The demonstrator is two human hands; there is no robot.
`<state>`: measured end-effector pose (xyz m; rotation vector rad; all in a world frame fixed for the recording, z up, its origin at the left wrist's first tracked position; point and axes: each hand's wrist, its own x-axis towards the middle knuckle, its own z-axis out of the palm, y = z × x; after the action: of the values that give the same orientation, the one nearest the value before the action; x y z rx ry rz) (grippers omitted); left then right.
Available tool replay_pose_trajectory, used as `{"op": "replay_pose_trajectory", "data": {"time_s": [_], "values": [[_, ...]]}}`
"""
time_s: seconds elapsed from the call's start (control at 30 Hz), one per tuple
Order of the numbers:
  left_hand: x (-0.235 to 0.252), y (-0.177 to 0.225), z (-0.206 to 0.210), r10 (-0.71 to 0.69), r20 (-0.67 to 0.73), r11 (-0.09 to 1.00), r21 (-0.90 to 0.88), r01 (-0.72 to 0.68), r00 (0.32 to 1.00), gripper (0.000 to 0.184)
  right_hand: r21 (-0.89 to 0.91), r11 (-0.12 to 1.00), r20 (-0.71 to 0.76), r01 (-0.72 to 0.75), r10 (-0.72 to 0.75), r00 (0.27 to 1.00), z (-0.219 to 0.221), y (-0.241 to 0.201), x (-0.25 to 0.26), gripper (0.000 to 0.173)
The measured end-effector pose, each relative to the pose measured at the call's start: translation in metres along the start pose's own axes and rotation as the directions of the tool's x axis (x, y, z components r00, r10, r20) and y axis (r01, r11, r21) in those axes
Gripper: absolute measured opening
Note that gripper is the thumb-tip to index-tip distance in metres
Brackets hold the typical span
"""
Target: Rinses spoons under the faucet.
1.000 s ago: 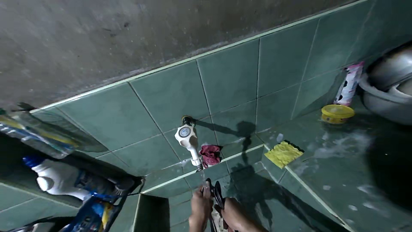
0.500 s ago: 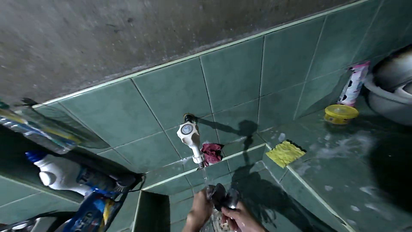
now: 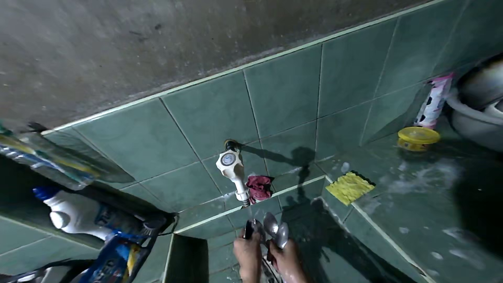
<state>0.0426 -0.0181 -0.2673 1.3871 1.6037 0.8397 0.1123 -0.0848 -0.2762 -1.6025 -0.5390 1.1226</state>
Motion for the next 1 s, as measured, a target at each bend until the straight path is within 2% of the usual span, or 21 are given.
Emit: {"op": "replay_pose_trajectory", "data": {"time_s": [0.1, 0.27, 0.4, 0.57, 0.63, 0.73, 0.83, 1.0], "values": [[-0.001, -0.004, 0.004, 0.082, -0.073, 0.993, -0.084, -0.088, 0.994, 0.018, -0.007, 1.0, -0.02, 0.013, -0.013, 1.0, 0.002, 0.005, -0.007, 0.017], [-0.011, -0.01, 0.005, 0.025, 0.045, 0.999, 0.025, -0.026, 0.999, 0.023, -0.048, 0.998, -0.081, 0.045, -0.049, 0.996, -0.004, 0.01, 0.0, 0.017], [-0.004, -0.006, 0.005, 0.029, -0.055, 0.999, -0.036, -0.031, 0.998, 0.021, -0.121, 0.987, -0.108, 0.106, -0.119, 0.987, 0.001, 0.008, -0.017, 0.021], [-0.011, -0.004, 0.01, 0.094, -0.064, 0.992, -0.083, -0.099, 0.993, 0.016, -0.215, 0.969, -0.16, 0.122, -0.158, 0.974, 0.0, -0.004, -0.026, 0.025], [-0.016, -0.002, 0.006, 0.16, -0.04, 0.987, -0.01, -0.16, 0.986, 0.019, -0.239, 0.962, -0.176, 0.131, -0.176, 0.968, -0.003, -0.003, -0.025, 0.026], [-0.026, 0.011, -0.008, 0.308, 0.001, 0.93, 0.211, -0.302, 0.951, 0.029, -0.344, 0.931, -0.14, 0.122, -0.179, 0.974, -0.012, -0.012, -0.031, 0.031], [-0.024, 0.012, -0.012, 0.405, 0.024, 0.864, 0.317, -0.391, 0.914, 0.025, -0.528, 0.832, -0.093, 0.172, -0.258, 0.962, -0.021, -0.025, -0.041, 0.032], [-0.025, 0.026, -0.015, 0.313, 0.091, 0.865, 0.384, -0.323, 0.945, 0.023, -0.662, 0.729, -0.077, 0.175, -0.298, 0.951, -0.024, -0.037, -0.049, 0.031]]}}
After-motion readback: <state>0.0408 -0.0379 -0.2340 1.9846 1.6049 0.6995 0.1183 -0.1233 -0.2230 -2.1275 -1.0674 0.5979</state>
